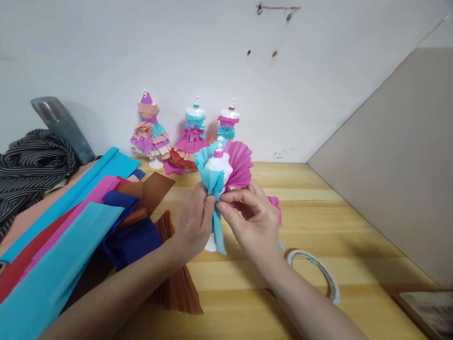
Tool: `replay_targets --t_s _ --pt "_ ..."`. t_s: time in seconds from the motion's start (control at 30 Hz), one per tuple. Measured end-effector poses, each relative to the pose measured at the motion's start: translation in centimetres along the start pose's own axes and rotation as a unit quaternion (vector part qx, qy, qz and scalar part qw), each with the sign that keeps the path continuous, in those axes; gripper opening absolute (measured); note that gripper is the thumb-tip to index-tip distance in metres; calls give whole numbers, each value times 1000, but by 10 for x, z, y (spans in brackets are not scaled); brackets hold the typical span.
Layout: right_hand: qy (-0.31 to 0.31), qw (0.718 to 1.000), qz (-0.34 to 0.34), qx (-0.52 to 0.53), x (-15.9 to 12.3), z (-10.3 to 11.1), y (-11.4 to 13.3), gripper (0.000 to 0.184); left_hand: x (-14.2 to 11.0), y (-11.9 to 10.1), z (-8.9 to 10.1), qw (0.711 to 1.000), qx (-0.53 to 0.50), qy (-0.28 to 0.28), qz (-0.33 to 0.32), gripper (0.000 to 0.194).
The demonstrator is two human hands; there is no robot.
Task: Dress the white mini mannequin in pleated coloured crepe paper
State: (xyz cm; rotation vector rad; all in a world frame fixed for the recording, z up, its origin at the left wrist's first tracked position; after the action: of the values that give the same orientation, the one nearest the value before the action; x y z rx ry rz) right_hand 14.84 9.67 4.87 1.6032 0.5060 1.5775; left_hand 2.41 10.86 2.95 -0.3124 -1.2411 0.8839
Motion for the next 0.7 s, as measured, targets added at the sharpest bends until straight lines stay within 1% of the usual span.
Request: replay_targets --t_s 0.13,0.27,0.33,0.5,0.7 --pt "0 999 3 -40 1 1 3 4 -2 0 -2 1000 -6 3 -7 27" --pt "15 997 17 -69 2 -1 6 12 -2 1 -2 1000 -8 3 -2 29" --pt "20 998 16 -57 2 -1 6 13 -2 2 -2 1000 -15 6 4 28" --pt "33 999 -21 -10 4 -2 0 12 -2 3 -1 1000 -15 0 2 28" --pt "53 997 -61 10 9 -1 -4 13 -2 4 -1 1000 -9 -3 9 28"
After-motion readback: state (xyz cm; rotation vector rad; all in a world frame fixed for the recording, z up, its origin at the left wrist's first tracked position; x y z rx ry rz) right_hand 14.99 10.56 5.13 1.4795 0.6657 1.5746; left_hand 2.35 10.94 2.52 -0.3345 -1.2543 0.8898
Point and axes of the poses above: each hand's wrist, its own x-axis towards the middle knuckle, its own z-axis out of the back of the hand, y = z × x, the point moved 8 cm from there along x, towards the middle knuckle, and after that the axes turned 2 degrees about -y, right-handed, at the moved point
